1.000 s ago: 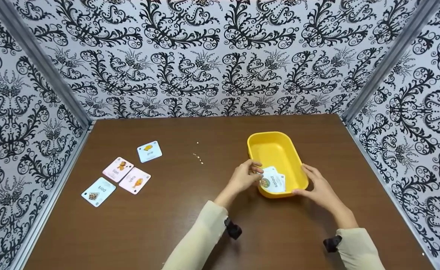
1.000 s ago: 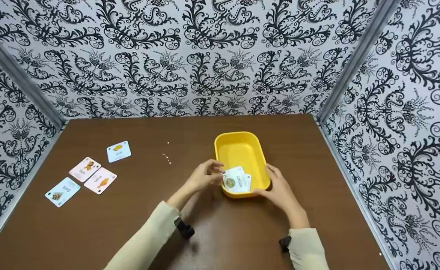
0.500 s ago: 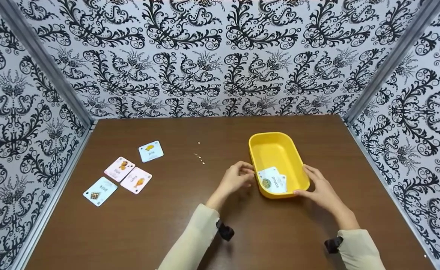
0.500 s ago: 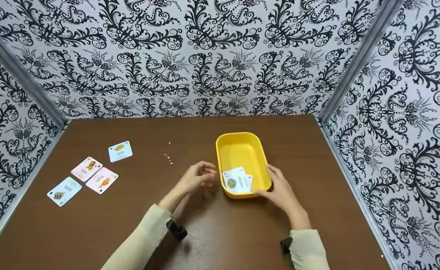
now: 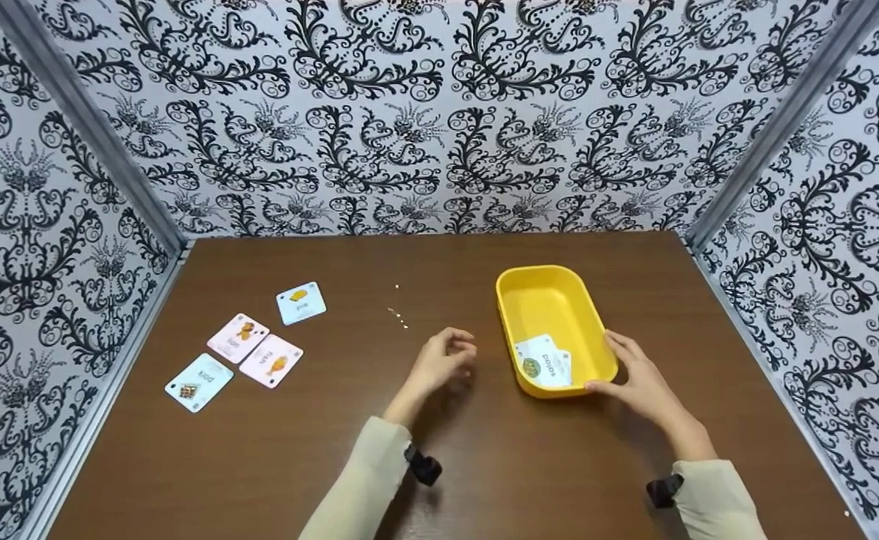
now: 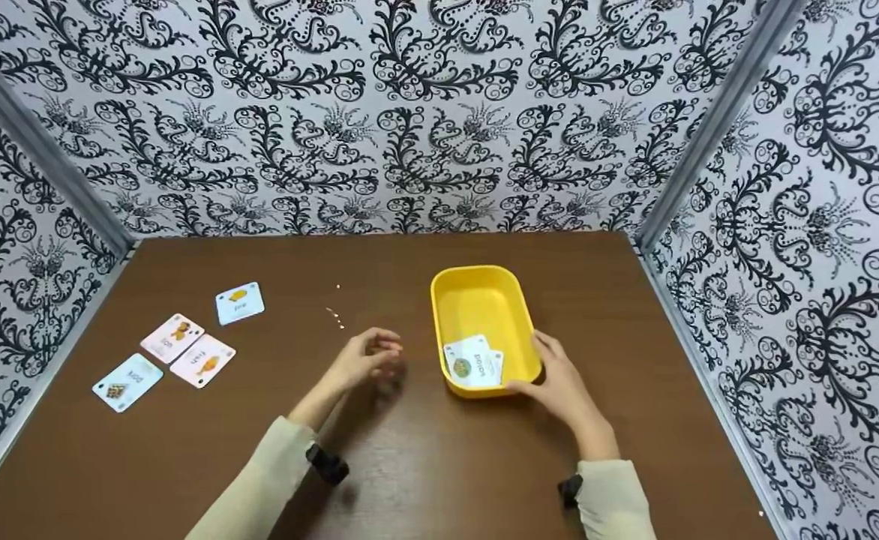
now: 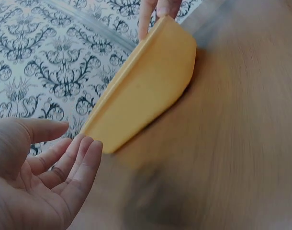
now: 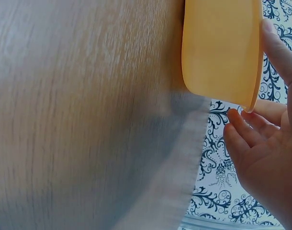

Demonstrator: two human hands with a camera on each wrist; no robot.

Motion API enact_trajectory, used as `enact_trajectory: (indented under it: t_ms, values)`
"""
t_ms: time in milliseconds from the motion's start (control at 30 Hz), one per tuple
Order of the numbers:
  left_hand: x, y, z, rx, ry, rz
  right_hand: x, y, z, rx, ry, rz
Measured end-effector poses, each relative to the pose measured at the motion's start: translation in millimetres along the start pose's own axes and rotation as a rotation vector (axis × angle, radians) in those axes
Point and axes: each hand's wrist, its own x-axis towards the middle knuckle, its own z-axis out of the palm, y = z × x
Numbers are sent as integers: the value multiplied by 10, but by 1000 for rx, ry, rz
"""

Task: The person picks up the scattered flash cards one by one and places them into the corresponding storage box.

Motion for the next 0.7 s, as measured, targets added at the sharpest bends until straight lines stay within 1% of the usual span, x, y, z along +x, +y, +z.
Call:
enact_trajectory:
  t_ms: [100,233,333,367,400,533,600,633,700]
  values:
    - [-50,-44,-143,-8,17,-8,-4,-10,7,11,-5,1]
    - [-122,-122,-351,-5,61,-12,-3,-21,3,15,-15,9]
    - [-187,-178,-510,1,107,-31,5,-21,2,16,-25,17]
    - [-215,-189,-562,3,123,-39,9,-22,4,16,-27,18]
    - [-259,-168,-615,4,137,-47,12,-24,4,19,-29,18]
    - [-369,-226,-855,10,211,-73,17,-22,2,21,-31,16]
    - [-421,-274,-986,6,247,-85,17,-20,-1,21,-33,18]
    - [-436,-330,-1055,5,268,-90,17,-16,-1,20,-36,20]
    - [-502,-366,-1192,-2,300,-103,21,-14,0,18,-36,19]
